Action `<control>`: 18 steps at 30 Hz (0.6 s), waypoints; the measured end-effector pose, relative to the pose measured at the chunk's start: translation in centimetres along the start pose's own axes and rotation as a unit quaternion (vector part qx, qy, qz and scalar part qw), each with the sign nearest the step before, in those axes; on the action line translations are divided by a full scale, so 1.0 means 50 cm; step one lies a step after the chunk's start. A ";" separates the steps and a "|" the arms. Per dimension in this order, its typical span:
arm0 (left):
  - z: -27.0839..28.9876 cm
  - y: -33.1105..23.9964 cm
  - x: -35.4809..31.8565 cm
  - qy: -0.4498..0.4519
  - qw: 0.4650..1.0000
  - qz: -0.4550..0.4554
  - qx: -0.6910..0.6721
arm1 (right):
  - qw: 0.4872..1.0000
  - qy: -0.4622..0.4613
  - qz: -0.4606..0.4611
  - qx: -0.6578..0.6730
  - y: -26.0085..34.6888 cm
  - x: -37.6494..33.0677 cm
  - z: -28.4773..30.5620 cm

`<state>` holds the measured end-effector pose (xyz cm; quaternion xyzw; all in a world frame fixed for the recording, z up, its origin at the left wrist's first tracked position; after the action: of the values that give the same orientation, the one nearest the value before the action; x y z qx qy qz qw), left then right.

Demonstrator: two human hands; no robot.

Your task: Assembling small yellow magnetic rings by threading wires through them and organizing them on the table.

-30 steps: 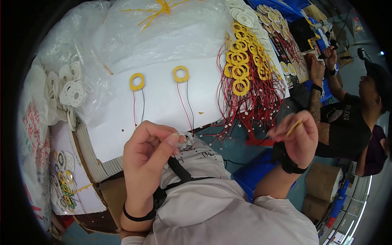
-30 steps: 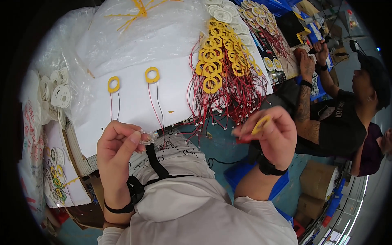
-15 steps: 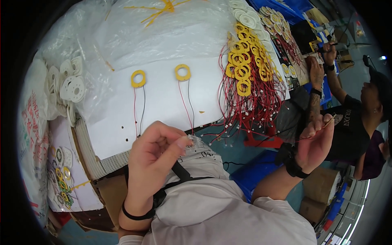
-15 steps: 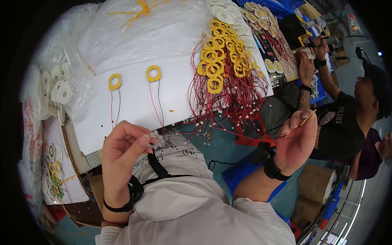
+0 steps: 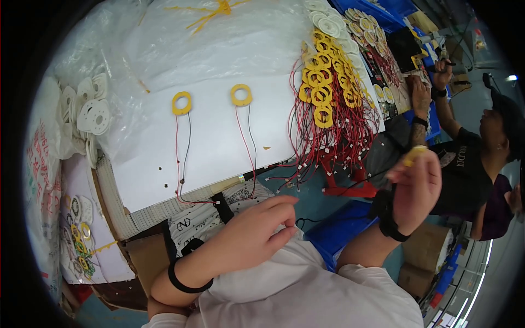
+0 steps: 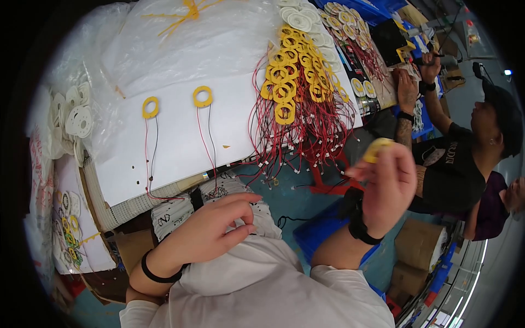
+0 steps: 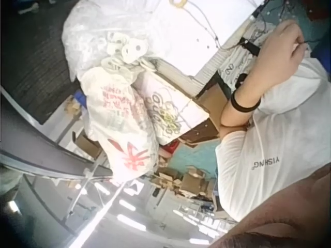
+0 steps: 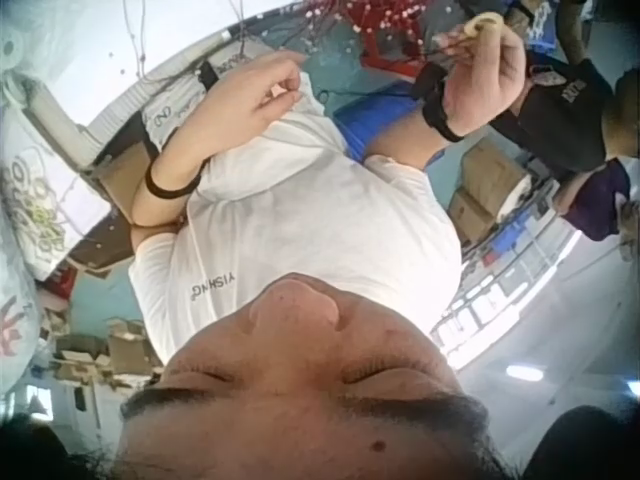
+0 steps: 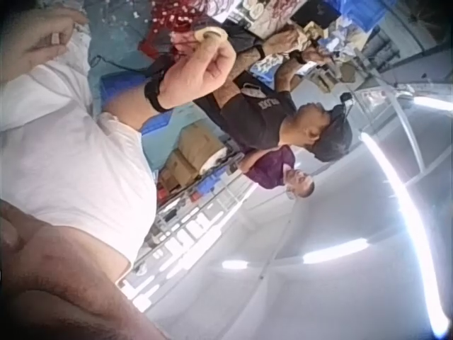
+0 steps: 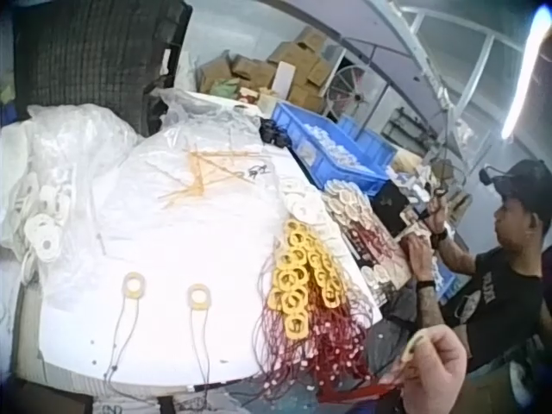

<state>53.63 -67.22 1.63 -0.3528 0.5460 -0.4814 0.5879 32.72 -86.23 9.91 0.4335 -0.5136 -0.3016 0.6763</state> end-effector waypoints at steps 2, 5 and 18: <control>0.010 0.002 -0.004 0.002 0.999 0.017 -0.035 | 0.999 0.026 -0.022 -0.027 -0.017 0.000 -0.016; 0.019 0.010 -0.026 -0.028 0.976 0.075 -0.204 | 0.985 0.033 -0.029 0.169 0.011 -0.020 -0.024; 0.090 -0.009 -0.102 -0.245 0.893 0.082 -0.369 | 0.902 0.315 -0.242 0.168 0.006 -0.146 -0.308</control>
<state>58.27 -62.98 4.31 -0.6051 0.5504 -0.0933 0.5676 45.33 -75.60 5.51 0.7238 -0.1963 -0.2135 0.6261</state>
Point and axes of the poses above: each hand's wrist, its own x-axis towards the middle knuckle, its own z-axis out of the back of the hand, y = z × x, the point moved 2 cm from there along x, towards the middle knuckle, and after that the axes turned 13 degrees about z, right-handed, at the moved point
